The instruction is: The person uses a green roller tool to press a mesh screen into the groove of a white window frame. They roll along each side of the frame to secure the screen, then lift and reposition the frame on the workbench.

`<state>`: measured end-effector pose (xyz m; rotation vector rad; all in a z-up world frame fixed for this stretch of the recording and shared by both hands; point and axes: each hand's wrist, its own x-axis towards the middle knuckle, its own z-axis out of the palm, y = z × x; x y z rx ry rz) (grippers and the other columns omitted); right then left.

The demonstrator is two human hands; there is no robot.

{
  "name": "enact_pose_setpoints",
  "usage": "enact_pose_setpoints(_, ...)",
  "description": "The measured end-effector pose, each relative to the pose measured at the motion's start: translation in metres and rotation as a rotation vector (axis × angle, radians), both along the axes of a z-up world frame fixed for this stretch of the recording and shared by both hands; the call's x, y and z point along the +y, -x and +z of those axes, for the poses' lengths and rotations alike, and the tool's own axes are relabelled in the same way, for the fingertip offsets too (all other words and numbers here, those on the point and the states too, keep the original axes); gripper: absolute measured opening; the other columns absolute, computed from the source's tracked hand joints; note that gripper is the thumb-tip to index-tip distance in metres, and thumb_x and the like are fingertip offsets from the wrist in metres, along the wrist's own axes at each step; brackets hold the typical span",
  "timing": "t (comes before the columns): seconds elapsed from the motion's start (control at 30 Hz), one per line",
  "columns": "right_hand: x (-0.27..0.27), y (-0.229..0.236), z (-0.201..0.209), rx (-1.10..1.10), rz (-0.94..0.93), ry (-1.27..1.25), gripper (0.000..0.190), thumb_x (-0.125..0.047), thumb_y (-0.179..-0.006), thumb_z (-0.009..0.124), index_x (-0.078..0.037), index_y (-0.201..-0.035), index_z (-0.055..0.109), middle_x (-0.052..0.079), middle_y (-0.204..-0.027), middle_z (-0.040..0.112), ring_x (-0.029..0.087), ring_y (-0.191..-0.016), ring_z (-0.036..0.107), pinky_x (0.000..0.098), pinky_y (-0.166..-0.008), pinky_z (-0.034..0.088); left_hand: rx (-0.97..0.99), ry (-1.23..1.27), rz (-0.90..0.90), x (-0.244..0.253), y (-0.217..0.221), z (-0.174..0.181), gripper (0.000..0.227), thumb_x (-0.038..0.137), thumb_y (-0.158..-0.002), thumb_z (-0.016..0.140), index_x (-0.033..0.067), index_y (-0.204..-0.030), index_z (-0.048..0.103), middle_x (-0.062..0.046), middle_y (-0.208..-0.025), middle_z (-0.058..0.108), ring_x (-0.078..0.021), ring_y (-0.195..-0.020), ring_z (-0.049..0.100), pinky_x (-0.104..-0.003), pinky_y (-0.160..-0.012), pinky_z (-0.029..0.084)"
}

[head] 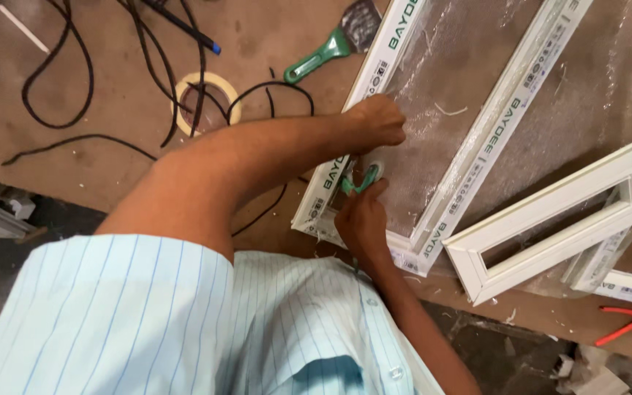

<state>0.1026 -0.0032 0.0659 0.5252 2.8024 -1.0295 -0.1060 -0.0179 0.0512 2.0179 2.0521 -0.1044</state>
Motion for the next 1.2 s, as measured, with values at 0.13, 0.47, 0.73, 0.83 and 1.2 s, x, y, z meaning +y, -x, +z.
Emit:
enact_pose_setpoints(0.13,-0.002,-0.013,0.008,-0.117,-0.046,0.042,0.054,-0.008,-0.1,0.052,0.023,-0.127,0.017,0.033,-0.063,0.061,0.052,-0.053,0.06,0.058,-0.046,0.045,-0.037,0.028,0.024,0.0,-0.009,-0.001,0.043,0.029,-0.057,0.096,0.0144,-0.094,0.079,-0.009,-0.095,0.076,-0.0269,-0.09,0.074,-0.039,-0.073,0.06)
enact_pose_setpoints(0.47,-0.01,0.005,0.025,-0.203,-0.146,0.087,0.041,-0.011,-0.1,0.051,0.016,-0.116,0.024,0.029,-0.059,0.061,0.047,-0.047,0.062,0.0531,-0.044,0.049,-0.06,0.084,0.04,0.005,-0.006,0.004,0.04,0.028,-0.061,0.095,0.0167,-0.096,0.079,-0.007,-0.098,0.075,-0.0272,-0.094,0.074,-0.039,-0.076,0.06)
enact_pose_setpoints(0.73,-0.014,0.006,0.008,-0.069,-0.062,-0.026,0.04,-0.004,-0.096,0.054,0.018,-0.113,0.024,0.032,-0.064,0.063,0.05,-0.056,0.063,0.0531,-0.047,0.05,-0.008,0.119,-0.01,0.005,-0.006,0.004,0.044,0.031,-0.063,0.094,0.016,-0.1,0.078,-0.009,-0.102,0.074,-0.0263,-0.096,0.073,-0.039,-0.076,0.059)
enact_pose_setpoints(0.83,-0.016,0.009,0.002,-0.021,-0.065,-0.048,0.039,-0.005,-0.094,0.056,0.016,-0.109,0.026,0.032,-0.065,0.062,0.051,-0.059,0.064,0.0533,-0.049,0.051,-0.024,0.005,-0.001,0.003,-0.006,0.0,0.024,0.018,-0.074,0.085,0.0202,-0.098,0.079,-0.007,-0.101,0.075,-0.0279,-0.096,0.074,-0.041,-0.074,0.06)
enact_pose_setpoints(1.2,-0.041,0.017,0.018,-0.148,-0.151,-0.113,0.046,-0.003,-0.086,0.059,0.016,-0.112,0.027,0.035,-0.072,0.065,0.054,-0.066,0.064,0.058,-0.062,0.053,-0.091,0.025,0.013,0.001,-0.009,-0.009,0.02,0.016,-0.075,0.084,0.0158,-0.095,0.08,-0.008,-0.099,0.076,-0.0273,-0.096,0.074,-0.04,-0.073,0.06)
